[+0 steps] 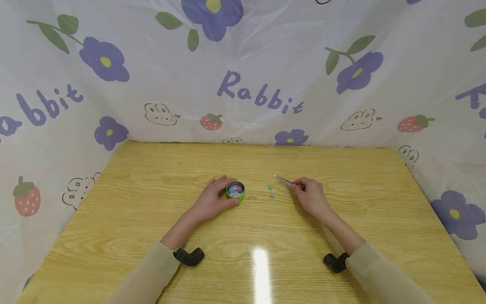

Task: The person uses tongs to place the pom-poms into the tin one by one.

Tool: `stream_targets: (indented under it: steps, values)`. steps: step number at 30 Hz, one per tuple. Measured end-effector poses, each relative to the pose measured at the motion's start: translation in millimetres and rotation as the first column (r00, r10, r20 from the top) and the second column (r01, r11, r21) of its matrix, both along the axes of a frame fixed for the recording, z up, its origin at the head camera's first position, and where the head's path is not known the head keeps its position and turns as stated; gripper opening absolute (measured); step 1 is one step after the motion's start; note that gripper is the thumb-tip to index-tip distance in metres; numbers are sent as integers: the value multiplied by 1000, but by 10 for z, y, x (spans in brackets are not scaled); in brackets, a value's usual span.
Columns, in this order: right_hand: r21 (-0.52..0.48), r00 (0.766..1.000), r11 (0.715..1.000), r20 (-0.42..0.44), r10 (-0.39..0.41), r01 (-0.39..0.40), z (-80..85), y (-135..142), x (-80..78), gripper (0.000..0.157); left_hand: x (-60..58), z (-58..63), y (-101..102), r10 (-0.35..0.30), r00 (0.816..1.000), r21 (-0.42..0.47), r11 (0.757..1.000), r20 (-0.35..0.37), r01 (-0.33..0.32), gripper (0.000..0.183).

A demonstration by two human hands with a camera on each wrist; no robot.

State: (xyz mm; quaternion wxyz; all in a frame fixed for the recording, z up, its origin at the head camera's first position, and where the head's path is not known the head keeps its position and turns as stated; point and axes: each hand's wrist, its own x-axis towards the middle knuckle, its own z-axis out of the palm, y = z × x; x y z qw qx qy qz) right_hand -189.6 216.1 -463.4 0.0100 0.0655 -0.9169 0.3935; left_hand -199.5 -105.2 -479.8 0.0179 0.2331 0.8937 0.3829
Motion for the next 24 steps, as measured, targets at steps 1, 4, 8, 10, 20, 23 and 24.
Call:
stream_targets:
  steps: [1, 4, 8, 10, 20, 23, 24]
  values:
    - [2, 1000, 1000, 2, 0, 0, -3, 2, -1, 24, 0, 3, 1, -1, 1000, 2, 1000, 1, 1, 68]
    - [3, 1000, 1000, 12, 2, -2, -7, 0, -3, 24, -3, 6, 2, -1, 1000, 0, 1000, 3, 1, 68]
    - [5, 1000, 1000, 16, 0, 0, -7, -16, -19, 22, -8, -3, 3, 0, 1000, 1, 1000, 5, 0, 68]
    - [4, 1000, 1000, 21, -1, 1, -8, -26, -27, 22, -10, -8, 3, -2, 1000, 3, 1000, -1, 2, 68]
    - [21, 1000, 1000, 2, 6, -6, -22, -46, -47, 19, -9, 7, 7, 1, 1000, -24, 1000, 0, -1, 68]
    - [24, 1000, 1000, 0, 11, -11, -15, -49, -46, 19, -10, 7, 4, 4, 1000, -25, 1000, 5, -4, 68]
    - [23, 1000, 1000, 2, 12, -12, -14, -51, -46, 19, -10, 6, 1, 6, 1000, -27, 1000, 9, -6, 69]
